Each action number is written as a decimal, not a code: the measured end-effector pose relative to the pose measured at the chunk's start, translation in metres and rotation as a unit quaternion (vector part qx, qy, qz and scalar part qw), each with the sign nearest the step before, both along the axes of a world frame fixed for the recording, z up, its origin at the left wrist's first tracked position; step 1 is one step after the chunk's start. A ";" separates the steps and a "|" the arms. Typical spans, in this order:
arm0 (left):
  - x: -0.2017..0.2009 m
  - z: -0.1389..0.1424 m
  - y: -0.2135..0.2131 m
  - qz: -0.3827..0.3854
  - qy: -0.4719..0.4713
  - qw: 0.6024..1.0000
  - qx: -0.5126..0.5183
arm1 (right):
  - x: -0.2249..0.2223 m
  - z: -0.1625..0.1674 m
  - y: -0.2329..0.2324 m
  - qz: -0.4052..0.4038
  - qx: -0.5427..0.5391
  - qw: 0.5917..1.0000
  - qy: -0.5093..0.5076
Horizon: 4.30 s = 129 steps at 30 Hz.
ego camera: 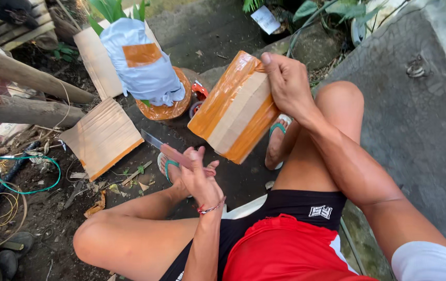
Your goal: The person folds a flat piece of cardboard into a cylindrical shape, secures it with orange tape using a handheld dispenser, and trims excess tape with a utility knife. They then place the finished container over a wrapped plant pot.
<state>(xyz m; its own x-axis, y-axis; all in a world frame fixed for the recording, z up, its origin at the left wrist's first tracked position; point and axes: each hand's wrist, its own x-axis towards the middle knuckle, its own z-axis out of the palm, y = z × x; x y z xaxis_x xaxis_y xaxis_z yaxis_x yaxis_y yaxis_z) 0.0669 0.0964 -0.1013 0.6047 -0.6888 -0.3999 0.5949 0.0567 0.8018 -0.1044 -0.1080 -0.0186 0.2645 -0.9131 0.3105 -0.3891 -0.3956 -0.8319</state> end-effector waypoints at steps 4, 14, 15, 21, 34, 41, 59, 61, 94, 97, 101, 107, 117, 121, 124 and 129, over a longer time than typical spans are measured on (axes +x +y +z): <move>-0.023 -0.008 -0.007 0.005 -0.139 0.990 -0.025 | 0.002 -0.011 0.011 0.013 -0.004 0.999 0.030; -0.011 -0.023 -0.021 0.019 -0.036 0.996 -0.076 | -0.035 0.018 0.011 0.178 0.071 0.981 0.033; -0.005 -0.021 -0.021 -0.019 -0.072 0.995 -0.060 | -0.035 0.019 0.017 0.160 0.104 0.980 0.057; 0.004 0.029 -0.001 -0.110 -0.404 0.907 -0.056 | -0.037 0.030 0.026 0.153 -0.040 0.982 0.099; -0.027 0.101 -0.031 -0.221 -0.644 0.731 0.030 | -0.036 0.029 0.026 0.151 -0.108 0.970 0.159; -0.017 0.093 -0.027 -0.222 -0.680 0.697 0.050 | -0.042 0.028 0.024 0.105 -0.102 0.981 0.127; 0.025 -0.062 0.058 -0.490 -0.637 0.519 0.292 | -0.074 0.026 0.006 0.024 -0.036 0.998 -0.034; 0.019 -0.056 0.047 -0.449 -0.647 0.544 0.290 | -0.066 0.024 0.004 0.056 -0.003 0.998 -0.030; -0.001 0.041 -0.030 -0.072 -0.165 0.975 -0.133 | -0.010 -0.021 0.073 0.017 0.088 0.985 -0.151; 0.002 0.042 -0.030 -0.077 -0.169 0.973 -0.136 | -0.006 -0.017 0.072 0.026 0.095 0.981 -0.169; 0.003 0.040 -0.030 -0.041 -0.177 0.973 -0.140 | -0.002 -0.007 0.060 0.001 0.163 0.985 -0.060; 0.004 0.027 -0.031 -0.015 -0.175 0.974 -0.147 | -0.016 0.009 0.043 0.156 0.181 0.967 -0.093; -0.002 0.043 -0.028 -0.030 -0.303 0.944 -0.124 | -0.021 0.015 0.038 0.208 0.298 0.932 0.003; 0.003 0.063 -0.023 0.001 -0.605 0.793 -0.067 | -0.014 0.016 0.047 0.197 0.299 0.934 0.007; 0.010 0.073 -0.026 -0.082 -0.764 0.640 -0.011 | -0.007 0.020 0.051 0.237 0.276 0.931 -0.020; 0.016 0.073 -0.040 -0.181 -0.779 0.600 0.022 | -0.008 0.023 0.052 0.277 0.187 0.942 0.035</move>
<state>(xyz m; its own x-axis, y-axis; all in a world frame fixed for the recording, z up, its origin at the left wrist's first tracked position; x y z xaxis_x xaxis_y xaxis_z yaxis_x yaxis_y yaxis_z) 0.0834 0.0569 -0.0279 0.0824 -0.8974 0.4334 -0.9119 0.1076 0.3960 -0.1125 -0.0559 0.0047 0.7405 -0.6708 -0.0413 -0.2677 -0.2380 -0.9336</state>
